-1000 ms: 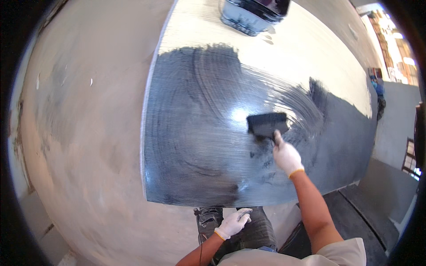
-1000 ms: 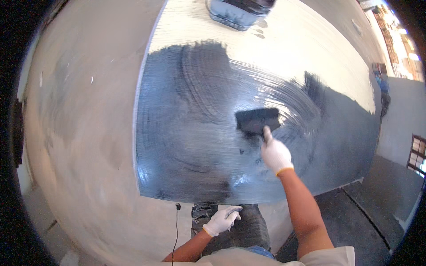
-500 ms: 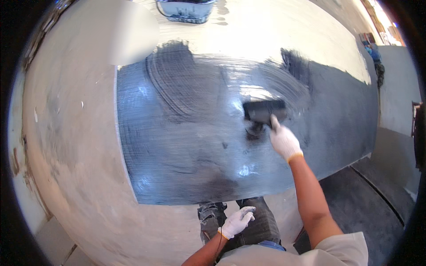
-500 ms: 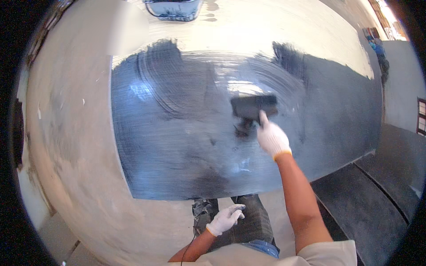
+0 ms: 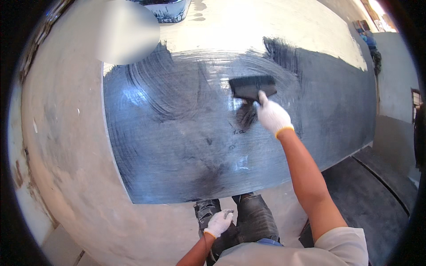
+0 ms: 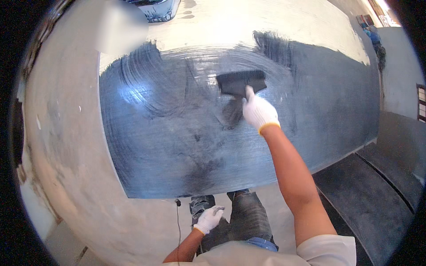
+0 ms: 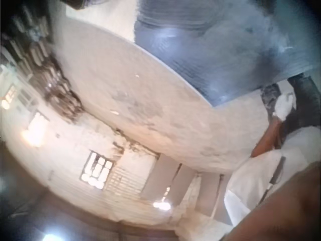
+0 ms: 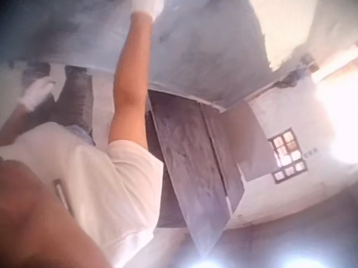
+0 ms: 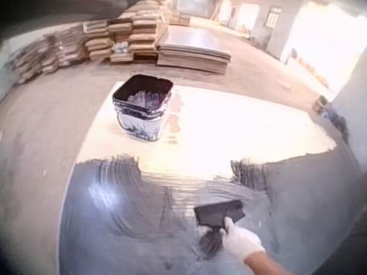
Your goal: The person applies dark paint to a large flat wooden board using a wide brush. They repeatedly dip the brush into a paint container and spread the paint across the board's surface in broad strokes, gradually covering more area.
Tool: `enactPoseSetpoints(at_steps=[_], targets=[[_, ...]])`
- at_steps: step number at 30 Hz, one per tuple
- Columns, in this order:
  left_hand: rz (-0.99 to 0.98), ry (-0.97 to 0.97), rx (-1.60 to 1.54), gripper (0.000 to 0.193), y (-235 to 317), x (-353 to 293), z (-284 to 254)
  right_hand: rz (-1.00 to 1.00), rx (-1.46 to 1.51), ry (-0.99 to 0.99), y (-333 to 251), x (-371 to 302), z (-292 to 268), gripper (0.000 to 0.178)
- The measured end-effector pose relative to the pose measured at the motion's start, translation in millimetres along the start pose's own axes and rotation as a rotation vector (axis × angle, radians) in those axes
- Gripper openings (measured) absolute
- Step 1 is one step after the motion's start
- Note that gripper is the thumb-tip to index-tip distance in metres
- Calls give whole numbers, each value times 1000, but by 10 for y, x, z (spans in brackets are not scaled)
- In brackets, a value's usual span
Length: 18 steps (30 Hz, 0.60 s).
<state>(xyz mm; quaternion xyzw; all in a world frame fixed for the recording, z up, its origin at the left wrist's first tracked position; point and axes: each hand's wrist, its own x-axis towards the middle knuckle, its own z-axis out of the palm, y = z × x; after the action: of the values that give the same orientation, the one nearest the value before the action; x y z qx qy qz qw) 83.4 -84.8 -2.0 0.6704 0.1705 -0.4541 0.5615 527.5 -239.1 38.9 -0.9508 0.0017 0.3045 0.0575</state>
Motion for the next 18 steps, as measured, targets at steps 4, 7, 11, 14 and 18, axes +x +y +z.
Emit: enactPoseSetpoints(at_steps=[4, 7, 11, 14, 18], targets=[[-164, -137, -239, 35, 335, 35, 95, 12, -22, -163, 54, -637, 260, 59], [-163, -192, -181, 38, 485, 74, 236, -68, 33, -23, 24, -279, 257, 58], [-140, -210, -182, 38, 685, 156, 261, -161, 127, 37, -254, 190, 68, 56], [-172, -197, -240, 37, 611, 92, 261, -141, 6, -209, -288, -492, 251, 64], [-97, -186, -127, 38, 634, 111, 187, -155, 65, -63, -344, -204, 144, 57]])
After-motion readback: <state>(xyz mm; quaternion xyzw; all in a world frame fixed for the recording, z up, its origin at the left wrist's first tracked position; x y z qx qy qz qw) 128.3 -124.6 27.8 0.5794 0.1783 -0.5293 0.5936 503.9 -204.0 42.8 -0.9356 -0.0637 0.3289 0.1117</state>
